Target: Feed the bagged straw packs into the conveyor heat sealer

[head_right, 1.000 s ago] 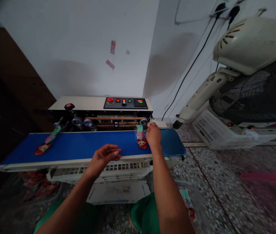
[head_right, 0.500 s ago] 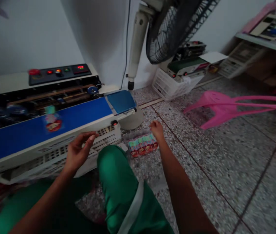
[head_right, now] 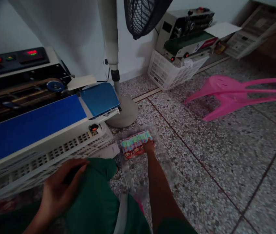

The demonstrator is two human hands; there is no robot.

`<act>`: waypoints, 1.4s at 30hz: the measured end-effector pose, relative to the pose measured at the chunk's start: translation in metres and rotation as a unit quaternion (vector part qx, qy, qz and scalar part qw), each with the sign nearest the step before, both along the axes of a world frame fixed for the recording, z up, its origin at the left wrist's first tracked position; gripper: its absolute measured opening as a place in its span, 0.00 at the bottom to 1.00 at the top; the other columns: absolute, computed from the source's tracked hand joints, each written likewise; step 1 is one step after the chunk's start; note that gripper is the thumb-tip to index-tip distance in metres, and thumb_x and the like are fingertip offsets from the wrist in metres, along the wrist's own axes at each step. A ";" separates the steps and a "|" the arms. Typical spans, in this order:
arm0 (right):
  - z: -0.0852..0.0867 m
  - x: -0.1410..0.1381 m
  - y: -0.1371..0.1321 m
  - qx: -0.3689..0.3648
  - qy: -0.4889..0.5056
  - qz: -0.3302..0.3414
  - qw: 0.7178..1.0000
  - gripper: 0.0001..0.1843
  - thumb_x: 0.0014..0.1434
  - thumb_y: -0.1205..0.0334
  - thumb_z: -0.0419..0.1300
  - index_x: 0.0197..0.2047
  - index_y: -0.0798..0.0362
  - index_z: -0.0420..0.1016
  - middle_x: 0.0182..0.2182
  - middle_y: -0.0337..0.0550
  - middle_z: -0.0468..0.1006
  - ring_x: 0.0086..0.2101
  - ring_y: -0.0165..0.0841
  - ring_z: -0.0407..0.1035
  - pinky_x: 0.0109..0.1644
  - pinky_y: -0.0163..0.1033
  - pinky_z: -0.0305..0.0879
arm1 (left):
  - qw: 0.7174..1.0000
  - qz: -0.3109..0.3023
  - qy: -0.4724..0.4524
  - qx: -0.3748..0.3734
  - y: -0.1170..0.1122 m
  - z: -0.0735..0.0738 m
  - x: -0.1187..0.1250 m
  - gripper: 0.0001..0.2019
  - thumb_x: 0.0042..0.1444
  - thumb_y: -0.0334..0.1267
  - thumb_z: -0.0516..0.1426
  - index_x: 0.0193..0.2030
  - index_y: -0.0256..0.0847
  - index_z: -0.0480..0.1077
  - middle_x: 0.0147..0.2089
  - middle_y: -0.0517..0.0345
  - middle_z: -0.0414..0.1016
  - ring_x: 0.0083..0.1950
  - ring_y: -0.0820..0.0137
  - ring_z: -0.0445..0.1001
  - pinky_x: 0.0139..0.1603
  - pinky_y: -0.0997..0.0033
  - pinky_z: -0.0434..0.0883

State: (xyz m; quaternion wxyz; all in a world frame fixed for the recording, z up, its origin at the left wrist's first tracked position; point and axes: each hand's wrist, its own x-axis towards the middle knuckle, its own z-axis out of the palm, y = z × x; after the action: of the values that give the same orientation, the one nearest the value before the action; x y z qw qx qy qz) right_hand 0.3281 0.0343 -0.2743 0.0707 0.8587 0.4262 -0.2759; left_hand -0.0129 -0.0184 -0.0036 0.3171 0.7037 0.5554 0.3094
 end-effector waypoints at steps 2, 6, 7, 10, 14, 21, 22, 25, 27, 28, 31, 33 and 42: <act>-0.015 0.009 0.011 0.006 -0.013 -0.007 1.000 0.29 0.59 0.49 0.56 0.57 0.60 0.62 0.54 0.57 0.66 0.54 0.44 0.61 0.56 0.47 0.58 | 1.000 0.005 0.015 0.008 0.003 -0.001 0.002 0.10 0.55 0.36 0.56 0.45 0.44 0.71 0.44 0.53 0.76 0.45 0.62 0.75 0.46 0.62 0.71; -0.039 0.017 0.030 -0.002 -0.022 -0.020 1.000 0.39 0.53 0.44 0.58 0.58 0.65 0.59 0.55 0.64 0.64 0.56 0.48 0.59 0.57 0.44 0.54 | 0.998 0.017 0.051 0.023 0.008 -0.002 0.006 0.11 0.55 0.36 0.56 0.45 0.47 0.72 0.44 0.54 0.77 0.45 0.61 0.75 0.46 0.60 0.72; -0.044 0.018 0.034 -0.010 -0.023 -0.027 0.999 0.42 0.51 0.42 0.59 0.58 0.66 0.58 0.55 0.64 0.64 0.56 0.49 0.59 0.56 0.45 0.55 | 0.998 0.018 0.056 0.022 0.009 -0.002 0.007 0.11 0.55 0.36 0.56 0.45 0.48 0.72 0.45 0.54 0.77 0.45 0.61 0.75 0.47 0.59 0.72; -0.054 0.019 0.040 -0.037 -0.031 -0.054 0.997 0.48 0.45 0.39 0.61 0.59 0.66 0.56 0.54 0.67 0.63 0.54 0.52 0.60 0.53 0.46 0.58 | 0.998 0.015 0.064 0.010 0.015 -0.002 0.010 0.12 0.56 0.34 0.55 0.46 0.48 0.71 0.46 0.53 0.77 0.46 0.59 0.75 0.48 0.55 0.72; -0.056 0.021 0.044 -0.063 -0.037 -0.061 0.995 0.48 0.41 0.36 0.62 0.57 0.62 0.61 0.53 0.66 0.65 0.52 0.51 0.63 0.50 0.47 0.60 | 0.998 0.014 0.067 0.009 0.021 -0.002 0.017 0.12 0.55 0.35 0.55 0.46 0.49 0.72 0.45 0.52 0.78 0.45 0.58 0.76 0.47 0.53 0.74; -0.043 0.019 0.043 -0.039 -0.052 -0.001 0.998 0.39 0.43 0.41 0.64 0.51 0.60 0.67 0.54 0.64 0.65 0.58 0.54 0.53 0.59 0.53 0.47 | 0.998 0.015 0.060 0.008 0.024 -0.003 0.026 0.12 0.55 0.34 0.55 0.45 0.49 0.72 0.44 0.52 0.77 0.46 0.58 0.75 0.46 0.53 0.73; -0.042 0.018 0.043 -0.040 -0.044 0.005 0.998 0.38 0.43 0.42 0.64 0.51 0.60 0.67 0.52 0.63 0.67 0.57 0.53 0.56 0.58 0.52 0.48 | 0.998 0.014 0.059 0.008 0.024 -0.003 0.026 0.12 0.55 0.33 0.55 0.45 0.49 0.72 0.45 0.52 0.77 0.46 0.58 0.75 0.47 0.53 0.73; -0.042 0.015 0.039 -0.054 -0.008 0.006 0.998 0.36 0.44 0.42 0.63 0.49 0.60 0.67 0.43 0.58 0.74 0.48 0.48 0.67 0.51 0.47 0.58 | 0.999 0.010 0.050 0.013 0.022 -0.004 0.024 0.12 0.55 0.33 0.55 0.45 0.48 0.72 0.46 0.53 0.77 0.47 0.59 0.75 0.48 0.55 0.72; -0.044 0.012 0.035 -0.063 0.014 0.000 0.998 0.35 0.43 0.41 0.62 0.48 0.58 0.68 0.41 0.56 0.76 0.44 0.46 0.70 0.46 0.44 0.62 | 0.999 0.015 0.044 0.015 0.020 -0.004 0.023 0.12 0.55 0.33 0.55 0.45 0.48 0.72 0.45 0.53 0.77 0.47 0.59 0.74 0.48 0.55 0.72; -0.045 0.009 0.033 -0.065 0.023 -0.002 0.998 0.35 0.43 0.40 0.62 0.47 0.58 0.69 0.41 0.56 0.76 0.44 0.46 0.71 0.44 0.43 0.62 | 0.999 0.018 0.042 0.015 0.020 -0.005 0.022 0.12 0.54 0.33 0.55 0.45 0.48 0.72 0.45 0.53 0.77 0.47 0.59 0.75 0.48 0.55 0.72; -0.048 -0.002 0.028 -0.054 0.050 -0.005 0.997 0.33 0.44 0.41 0.62 0.46 0.56 0.68 0.43 0.53 0.75 0.44 0.44 0.70 0.42 0.39 0.63 | 0.999 0.023 0.040 0.015 0.019 -0.004 0.021 0.12 0.54 0.32 0.56 0.45 0.47 0.72 0.44 0.53 0.77 0.46 0.60 0.75 0.47 0.57 0.72; -0.049 -0.011 0.025 -0.045 0.070 -0.005 0.997 0.31 0.46 0.43 0.62 0.47 0.56 0.67 0.42 0.51 0.76 0.43 0.42 0.71 0.41 0.37 0.63 | 0.999 0.029 0.037 0.014 0.020 -0.004 0.021 0.11 0.54 0.32 0.56 0.44 0.47 0.72 0.44 0.53 0.77 0.46 0.61 0.75 0.46 0.58 0.72; -0.051 -0.055 0.013 -0.019 0.091 -0.053 0.994 0.31 0.46 0.44 0.61 0.48 0.56 0.64 0.38 0.50 0.76 0.40 0.42 0.72 0.37 0.38 0.64 | 0.998 0.009 0.041 0.036 0.020 -0.008 0.019 0.11 0.55 0.29 0.56 0.44 0.42 0.72 0.45 0.52 0.76 0.47 0.63 0.75 0.47 0.63 0.72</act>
State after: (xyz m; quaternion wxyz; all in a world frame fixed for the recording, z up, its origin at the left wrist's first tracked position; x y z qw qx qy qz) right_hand 0.2734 0.0470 -0.3252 0.0329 0.8499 0.3793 -0.3642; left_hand 0.0059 0.0013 -0.0113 0.2659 0.7217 0.5630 0.3026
